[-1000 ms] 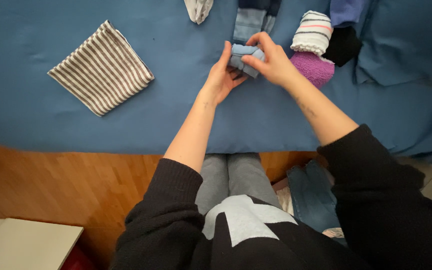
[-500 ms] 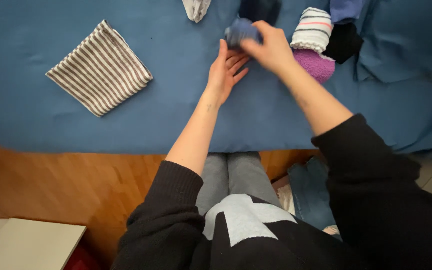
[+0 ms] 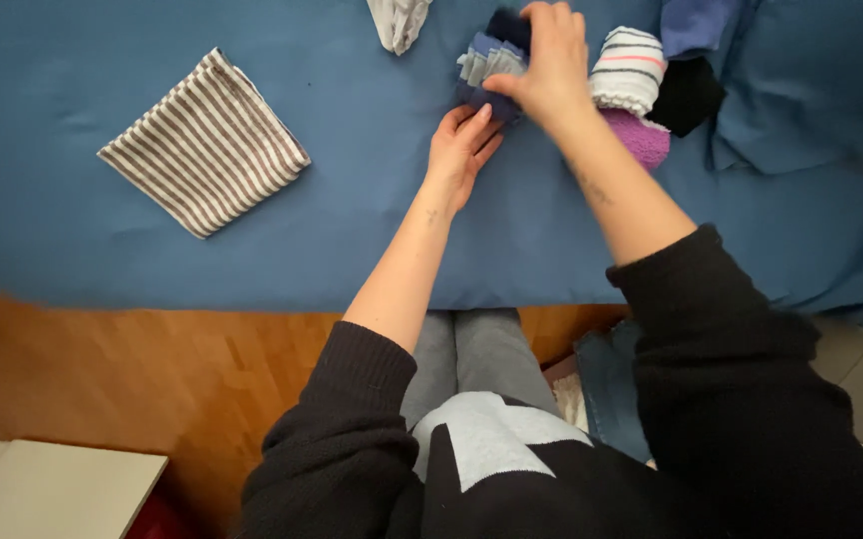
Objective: The person folds several pairs of socks and a striped cloth on a bed, then places the folded items into a drawer. The task includes picking up each item, folding it neatly, and stacking them before storing them.
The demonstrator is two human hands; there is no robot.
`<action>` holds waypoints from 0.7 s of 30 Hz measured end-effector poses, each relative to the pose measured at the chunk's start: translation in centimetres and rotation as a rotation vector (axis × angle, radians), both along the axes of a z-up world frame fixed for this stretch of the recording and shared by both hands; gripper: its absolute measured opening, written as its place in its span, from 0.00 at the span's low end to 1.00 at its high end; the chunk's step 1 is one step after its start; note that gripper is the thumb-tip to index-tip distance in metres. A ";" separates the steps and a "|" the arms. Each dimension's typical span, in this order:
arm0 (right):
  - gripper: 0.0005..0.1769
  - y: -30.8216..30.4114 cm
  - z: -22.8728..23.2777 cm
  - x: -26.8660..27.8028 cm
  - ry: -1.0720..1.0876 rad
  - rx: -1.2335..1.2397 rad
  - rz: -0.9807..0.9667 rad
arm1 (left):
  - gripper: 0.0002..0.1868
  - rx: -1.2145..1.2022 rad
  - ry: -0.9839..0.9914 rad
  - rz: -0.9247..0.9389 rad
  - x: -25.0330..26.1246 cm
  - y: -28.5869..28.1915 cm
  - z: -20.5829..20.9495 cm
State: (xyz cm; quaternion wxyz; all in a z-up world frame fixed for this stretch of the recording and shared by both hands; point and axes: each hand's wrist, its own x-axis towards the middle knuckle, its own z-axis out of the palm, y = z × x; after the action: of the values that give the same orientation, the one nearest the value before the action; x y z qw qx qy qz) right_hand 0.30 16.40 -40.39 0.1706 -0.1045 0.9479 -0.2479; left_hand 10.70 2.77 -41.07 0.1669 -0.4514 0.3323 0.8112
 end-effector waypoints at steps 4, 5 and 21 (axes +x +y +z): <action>0.42 -0.5 2.7 2.6 0.276 -0.172 0.035 | 0.30 -0.012 0.035 -0.008 0.5 0.1 -0.9; 0.41 -0.6 3.3 3.4 0.297 -0.188 0.048 | 0.28 -0.018 0.061 -0.011 0.7 0.1 -1.0; 0.31 2.8 7.7 0.6 -0.135 -0.321 0.200 | 0.19 0.234 0.294 0.071 1.1 -3.2 2.9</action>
State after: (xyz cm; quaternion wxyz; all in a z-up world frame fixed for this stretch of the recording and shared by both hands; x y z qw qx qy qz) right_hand 0.88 19.18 -32.64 0.2389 -0.2069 0.8674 -0.3843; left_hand 11.77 -0.43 -38.14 0.1393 -0.3171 0.2404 0.9068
